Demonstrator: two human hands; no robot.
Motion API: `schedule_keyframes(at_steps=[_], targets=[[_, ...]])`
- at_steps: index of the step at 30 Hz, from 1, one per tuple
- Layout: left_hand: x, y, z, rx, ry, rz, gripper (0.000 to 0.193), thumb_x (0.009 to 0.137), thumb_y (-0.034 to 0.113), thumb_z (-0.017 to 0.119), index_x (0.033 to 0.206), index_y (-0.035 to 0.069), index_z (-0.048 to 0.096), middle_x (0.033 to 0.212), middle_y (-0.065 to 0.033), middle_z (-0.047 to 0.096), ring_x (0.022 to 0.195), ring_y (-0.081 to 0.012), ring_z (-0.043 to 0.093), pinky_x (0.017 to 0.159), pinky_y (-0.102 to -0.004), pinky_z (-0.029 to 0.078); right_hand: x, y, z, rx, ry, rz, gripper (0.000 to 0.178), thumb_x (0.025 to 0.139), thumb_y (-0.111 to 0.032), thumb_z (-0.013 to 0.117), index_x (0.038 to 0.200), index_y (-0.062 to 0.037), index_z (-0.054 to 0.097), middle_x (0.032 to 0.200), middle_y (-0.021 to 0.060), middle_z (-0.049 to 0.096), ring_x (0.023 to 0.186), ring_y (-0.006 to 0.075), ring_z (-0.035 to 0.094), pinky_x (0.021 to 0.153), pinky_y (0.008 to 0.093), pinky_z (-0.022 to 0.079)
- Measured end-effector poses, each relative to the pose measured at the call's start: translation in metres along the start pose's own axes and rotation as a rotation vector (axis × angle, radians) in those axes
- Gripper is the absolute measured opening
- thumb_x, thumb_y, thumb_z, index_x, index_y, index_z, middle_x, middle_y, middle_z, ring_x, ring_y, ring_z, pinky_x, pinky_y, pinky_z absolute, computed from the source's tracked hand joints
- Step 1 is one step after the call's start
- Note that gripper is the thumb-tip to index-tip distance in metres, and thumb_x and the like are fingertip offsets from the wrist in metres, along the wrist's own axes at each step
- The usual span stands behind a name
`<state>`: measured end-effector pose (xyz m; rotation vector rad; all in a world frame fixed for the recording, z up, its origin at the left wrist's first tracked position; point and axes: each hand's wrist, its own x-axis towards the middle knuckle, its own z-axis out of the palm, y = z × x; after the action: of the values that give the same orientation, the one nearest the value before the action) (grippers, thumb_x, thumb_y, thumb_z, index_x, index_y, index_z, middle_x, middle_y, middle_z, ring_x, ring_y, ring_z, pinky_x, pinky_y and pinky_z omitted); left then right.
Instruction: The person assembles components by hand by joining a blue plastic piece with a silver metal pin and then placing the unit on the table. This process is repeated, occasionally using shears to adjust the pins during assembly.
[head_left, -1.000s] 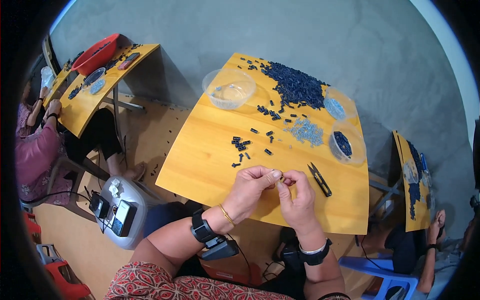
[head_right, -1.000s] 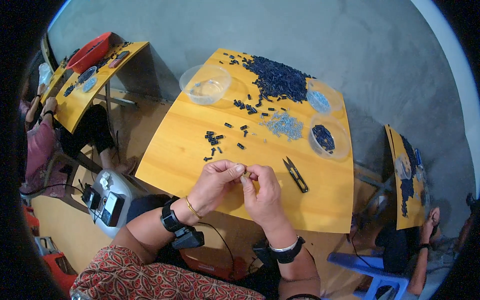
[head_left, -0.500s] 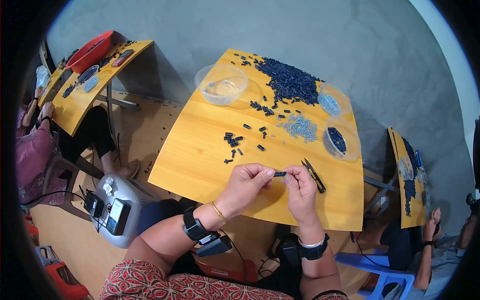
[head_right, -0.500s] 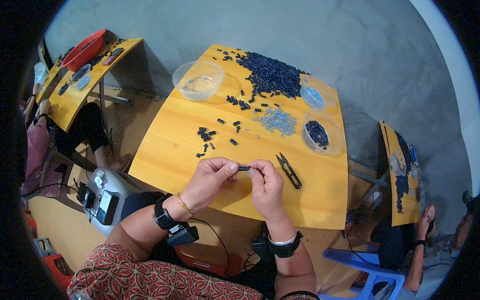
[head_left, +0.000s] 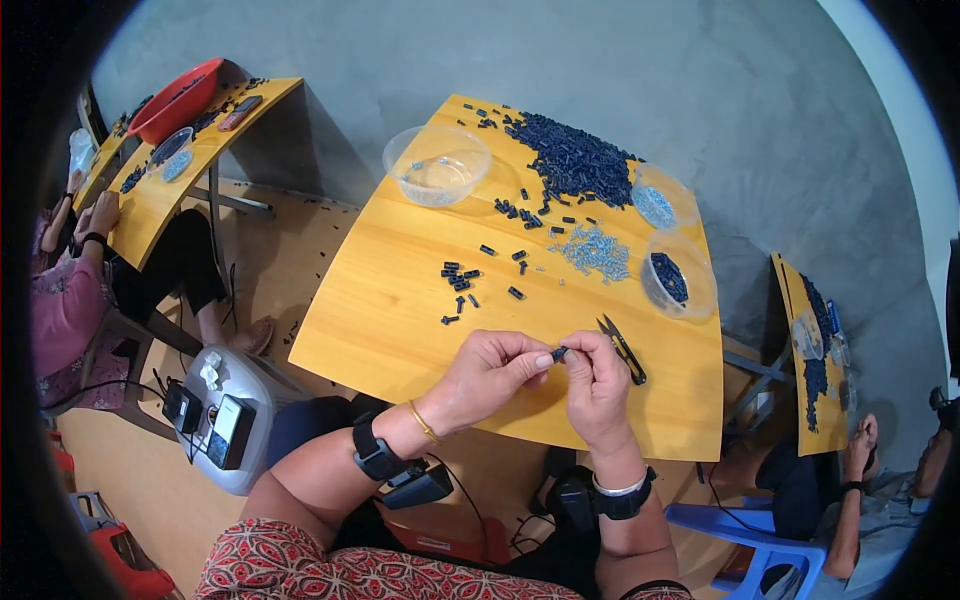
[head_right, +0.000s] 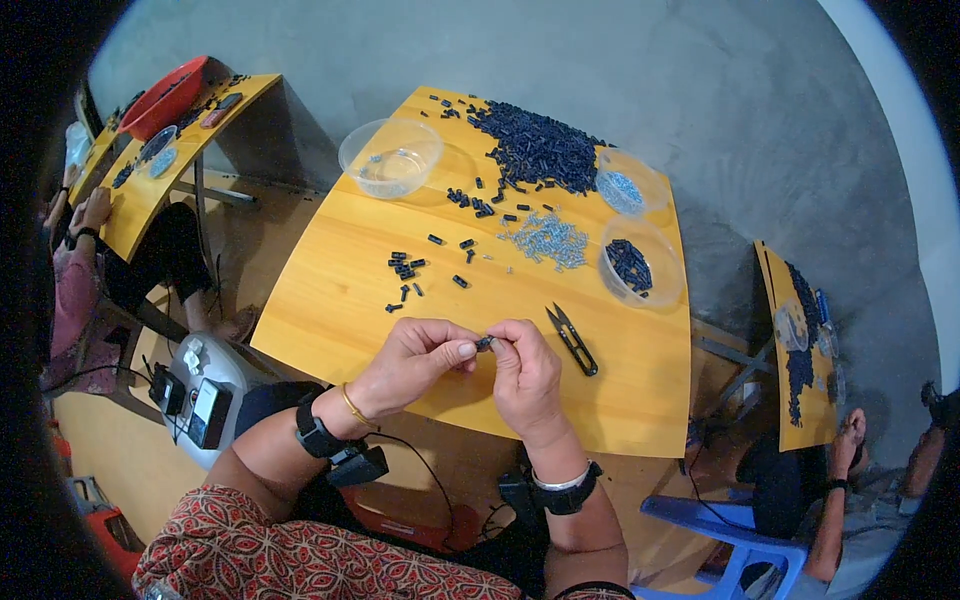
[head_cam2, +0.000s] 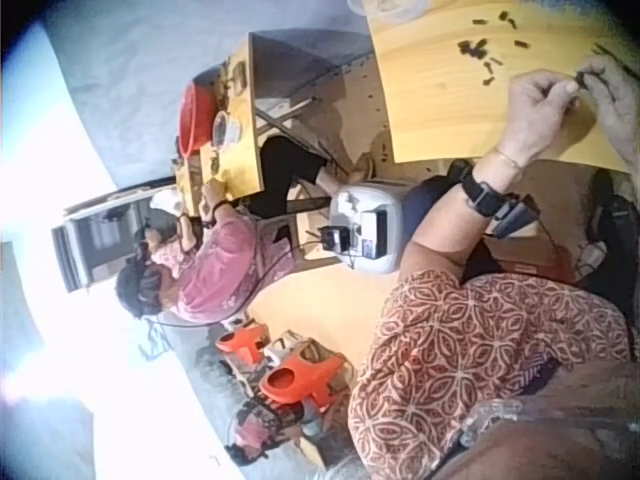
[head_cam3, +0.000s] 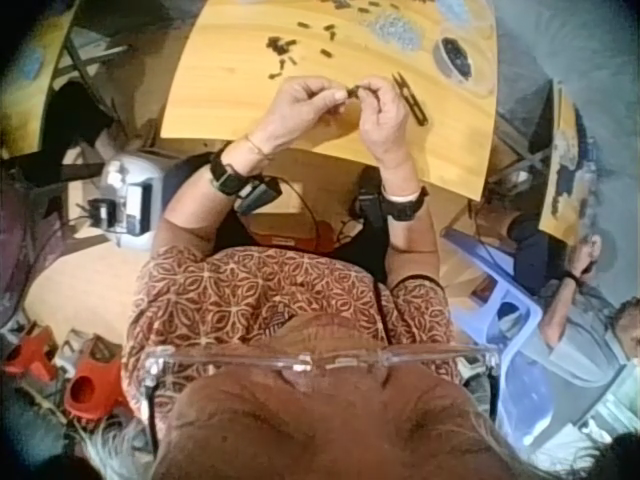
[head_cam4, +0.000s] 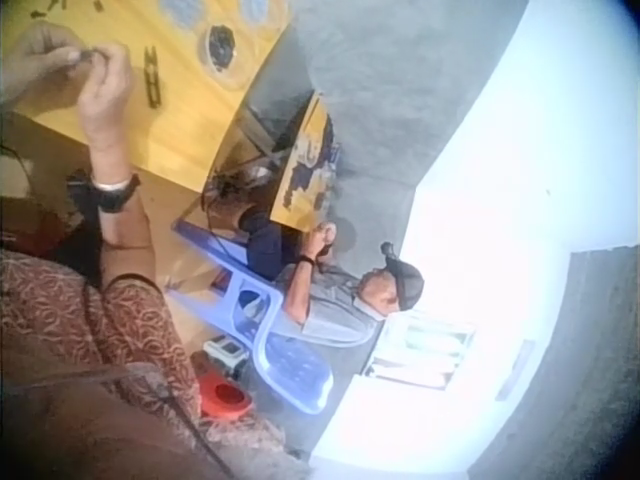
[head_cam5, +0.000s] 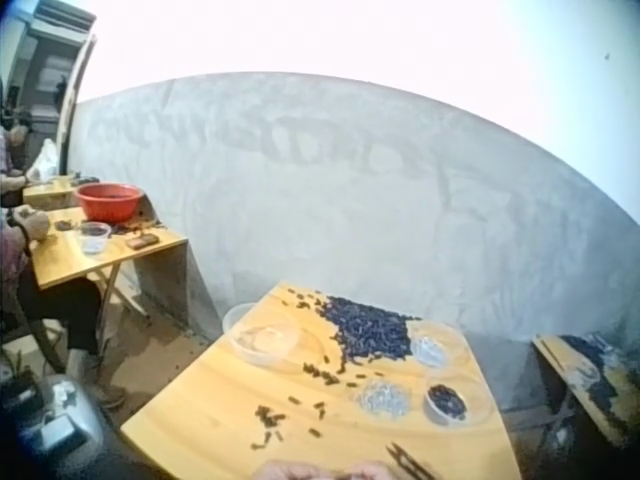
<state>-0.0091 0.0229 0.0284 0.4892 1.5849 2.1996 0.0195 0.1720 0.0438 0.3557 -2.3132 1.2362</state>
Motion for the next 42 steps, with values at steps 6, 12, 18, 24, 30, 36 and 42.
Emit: schedule_keyframes(at_steps=[6,12,18,24,30,36,42], targets=[[0.001,-0.004,-0.004,0.042,0.01,0.008,0.018,0.086,0.012,0.052,0.089,-0.003,0.06,0.071,-0.002,0.059,0.066,-0.0066,0.052,0.062,-0.0197,0.044,0.0,-0.001,-0.001,0.018,-0.049,0.001,0.005,0.08,-0.001,0.052,0.085,-0.0017,0.051,0.071,0.0112,0.053,0.063,0.0241,0.055,0.056,0.0292,0.043],[0.001,-0.006,-0.003,0.054,0.009,0.009,0.018,0.086,0.012,0.051,0.089,-0.003,0.06,0.071,-0.0021,0.059,0.065,-0.0065,0.052,0.061,-0.0195,0.044,0.0,-0.001,-0.002,0.03,-0.064,0.002,0.005,0.08,-0.001,0.052,0.084,-0.0016,0.051,0.071,0.0111,0.053,0.063,0.0235,0.054,0.056,0.0284,0.043],[0.001,-0.006,-0.002,0.02,0.062,0.014,0.017,0.085,0.013,0.053,0.088,-0.003,0.06,0.07,-0.0018,0.058,0.063,-0.0066,0.052,0.06,-0.0197,0.044,-0.002,0.004,-0.003,0.145,-0.083,0.109,0.007,0.081,-0.003,0.053,0.088,-0.0009,0.051,0.073,0.0079,0.055,0.065,0.016,0.053,0.06,0.0249,0.042],[0.002,-0.007,-0.001,-0.014,0.096,0.036,0.016,0.083,0.011,0.054,0.086,-0.003,0.061,0.066,-0.0022,0.058,0.057,-0.0061,0.051,0.054,-0.0197,0.044,-0.001,0.008,-0.005,0.247,-0.062,0.133,0.01,0.081,-0.004,0.054,0.089,0.0001,0.052,0.075,0.0073,0.056,0.067,0.0139,0.053,0.062,0.0233,0.042],[0.001,-0.006,-0.001,0.052,0.061,0.013,0.016,0.084,0.012,0.055,0.089,-0.003,0.06,0.071,-0.0021,0.059,0.063,-0.0064,0.052,0.059,-0.0195,0.045,0.001,0.002,-0.007,0.142,-0.136,0.088,0.007,0.082,-0.004,0.053,0.086,0.001,0.052,0.072,0.0055,0.055,0.065,0.0111,0.051,0.059,0.0231,0.041],[0.002,-0.01,0.0,-0.019,0.07,0.011,0.014,0.083,0.008,0.053,0.087,-0.003,0.061,0.068,-0.0022,0.058,0.061,-0.0061,0.051,0.057,-0.0195,0.043,-0.005,0.011,-0.001,0.256,-0.12,0.243,0.006,0.082,-0.004,0.052,0.085,0.0014,0.052,0.07,0.0044,0.053,0.063,0.0092,0.048,0.057,0.022,0.04],[0.001,-0.008,0.0,-0.184,0.039,-0.048,0.014,0.083,0.009,0.055,0.088,-0.003,0.06,0.073,-0.0045,0.06,0.063,-0.0096,0.055,0.061,-0.0212,0.046,-0.004,0.01,-0.001,0.547,-0.129,0.392,0.007,0.084,-0.005,0.051,0.087,0.0009,0.053,0.074,0.0011,0.054,0.068,0.0073,0.048,0.062,0.0203,0.041]])
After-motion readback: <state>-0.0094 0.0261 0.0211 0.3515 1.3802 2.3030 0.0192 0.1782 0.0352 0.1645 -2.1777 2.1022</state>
